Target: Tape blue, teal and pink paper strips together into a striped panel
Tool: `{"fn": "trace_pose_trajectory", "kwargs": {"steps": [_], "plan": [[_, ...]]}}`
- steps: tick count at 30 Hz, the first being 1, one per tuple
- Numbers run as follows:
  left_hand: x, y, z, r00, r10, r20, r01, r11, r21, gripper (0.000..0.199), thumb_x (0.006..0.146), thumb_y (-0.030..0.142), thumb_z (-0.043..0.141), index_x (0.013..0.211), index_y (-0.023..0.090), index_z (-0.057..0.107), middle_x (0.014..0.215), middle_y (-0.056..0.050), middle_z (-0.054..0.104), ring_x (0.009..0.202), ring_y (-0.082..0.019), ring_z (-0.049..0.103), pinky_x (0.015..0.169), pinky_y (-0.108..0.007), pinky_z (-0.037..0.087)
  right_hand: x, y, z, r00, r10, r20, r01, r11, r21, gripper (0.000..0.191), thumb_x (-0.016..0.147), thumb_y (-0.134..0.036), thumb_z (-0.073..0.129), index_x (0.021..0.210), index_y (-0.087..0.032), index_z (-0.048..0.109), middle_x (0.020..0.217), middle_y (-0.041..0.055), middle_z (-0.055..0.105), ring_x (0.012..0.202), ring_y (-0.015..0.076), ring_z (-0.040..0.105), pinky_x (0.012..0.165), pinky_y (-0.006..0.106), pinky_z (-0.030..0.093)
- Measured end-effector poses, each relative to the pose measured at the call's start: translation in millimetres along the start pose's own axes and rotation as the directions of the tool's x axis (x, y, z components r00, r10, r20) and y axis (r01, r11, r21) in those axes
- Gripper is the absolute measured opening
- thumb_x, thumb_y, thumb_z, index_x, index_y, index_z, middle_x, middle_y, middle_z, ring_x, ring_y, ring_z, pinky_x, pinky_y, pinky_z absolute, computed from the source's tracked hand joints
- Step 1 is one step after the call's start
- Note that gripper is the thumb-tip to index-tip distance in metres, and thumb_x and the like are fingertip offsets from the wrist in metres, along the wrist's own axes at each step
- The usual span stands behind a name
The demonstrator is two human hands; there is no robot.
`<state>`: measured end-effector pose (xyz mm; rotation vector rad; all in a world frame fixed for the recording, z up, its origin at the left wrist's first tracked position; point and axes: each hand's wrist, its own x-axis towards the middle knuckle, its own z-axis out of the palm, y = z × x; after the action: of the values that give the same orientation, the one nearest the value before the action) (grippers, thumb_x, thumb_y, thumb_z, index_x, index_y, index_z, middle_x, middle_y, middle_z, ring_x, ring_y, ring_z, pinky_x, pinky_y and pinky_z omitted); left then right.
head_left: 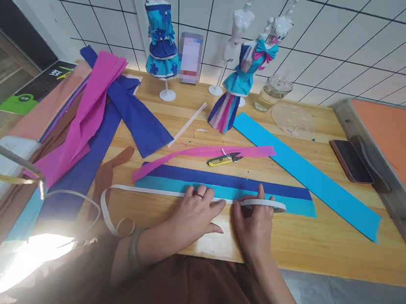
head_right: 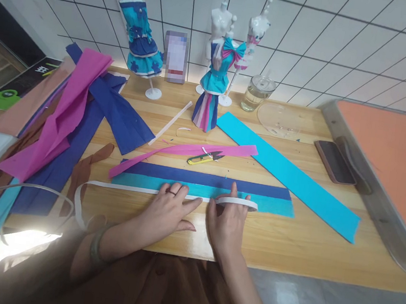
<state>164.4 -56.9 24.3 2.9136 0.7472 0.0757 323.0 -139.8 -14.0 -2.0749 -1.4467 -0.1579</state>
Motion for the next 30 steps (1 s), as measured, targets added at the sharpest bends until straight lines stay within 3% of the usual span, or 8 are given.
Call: {"fn": "trace_pose_trajectory", "kwargs": {"steps": [7,10,15,20,23,27,30], "plan": [[9.1,1.3,-9.1,0.998,-0.008,0.064,0.009,1.0,-0.01,0.068,0.063,0.068,0.062,0.119,0.029,0.053,0.094,-0.008,0.051,0.092,-0.028,0.045,0.071,-0.037,0.034,-0.5,-0.8,-0.1,1.0,0.017,-0.006,-0.017,1.0,-0.022,0.017,0.085,-0.031,0.049,0.096,-0.018,0.05,0.101,0.0124,0.061,0.115,0.0298,0.045,0.104,0.059,0.021],[14.9,5.6,-12.0,0.996,0.001,0.088,0.0,1.0,-0.013,0.063,0.065,0.065,0.063,0.113,0.024,0.058,0.093,-0.009,0.052,0.092,-0.029,0.046,0.07,-0.038,0.036,-1.5,-1.6,-0.8,1.0,0.018,-0.016,-0.018,0.999,-0.034,0.016,0.085,-0.031,0.049,0.094,-0.018,0.05,0.101,0.0129,0.06,0.117,0.0306,0.043,0.104,0.06,0.02],[21.9,20.5,-5.1,0.996,0.09,0.021,-0.09,0.996,-0.009,0.04,0.081,0.043,0.06,0.101,0.009,0.06,0.092,-0.01,0.053,0.095,-0.028,0.048,0.075,-0.037,0.041,-2.2,-2.0,-0.9,1.0,0.018,-0.021,-0.019,0.999,-0.043,0.017,0.086,-0.032,0.049,0.093,-0.017,0.052,0.096,0.0116,0.061,0.111,0.0296,0.047,0.105,0.059,0.02],[22.4,23.5,1.9,0.989,0.149,0.009,-0.147,0.984,-0.104,0.04,0.081,0.035,0.062,0.11,0.009,0.053,0.095,-0.009,0.055,0.094,-0.026,0.051,0.076,-0.035,0.045,-2.8,0.9,1.2,0.999,-0.002,-0.035,-0.001,0.997,-0.075,0.019,0.086,-0.033,0.046,0.091,-0.016,0.053,0.104,0.0128,0.06,0.108,0.029,0.048,0.104,0.059,0.022],[22.3,20.6,1.1,0.988,0.154,0.005,-0.153,0.982,-0.114,0.044,0.081,0.037,0.062,0.113,0.01,0.051,0.097,-0.009,0.055,0.096,-0.026,0.051,0.08,-0.035,0.045,-3.6,0.3,0.3,0.999,0.0,-0.054,-0.005,0.996,-0.084,0.027,0.086,-0.034,0.047,0.104,-0.014,0.051,0.105,0.0126,0.061,0.106,0.0293,0.05,0.103,0.059,0.023],[22.8,18.9,-1.3,0.986,0.164,0.015,-0.161,0.979,-0.124,0.045,0.082,0.038,0.06,0.116,0.01,0.049,0.098,-0.01,0.056,0.099,-0.027,0.051,0.083,-0.036,0.045,-3.7,-3.1,-4.5,0.998,0.03,-0.055,-0.033,0.998,-0.055,0.053,0.086,-0.034,0.049,0.13,-0.01,0.034,0.101,0.0106,0.063,0.101,0.0289,0.053,0.103,0.062,0.022],[23.4,18.0,-2.3,0.985,0.171,0.022,-0.167,0.977,-0.13,0.044,0.083,0.039,0.058,0.115,0.01,0.049,0.098,-0.01,0.056,0.098,-0.026,0.052,0.084,-0.035,0.045,-4.0,-3.6,-8.0,0.997,0.034,-0.063,-0.037,0.998,-0.044,0.05,0.087,-0.033,0.049,0.129,-0.01,0.036,0.104,0.0112,0.062,0.105,0.0289,0.053,0.104,0.062,0.02]]}}
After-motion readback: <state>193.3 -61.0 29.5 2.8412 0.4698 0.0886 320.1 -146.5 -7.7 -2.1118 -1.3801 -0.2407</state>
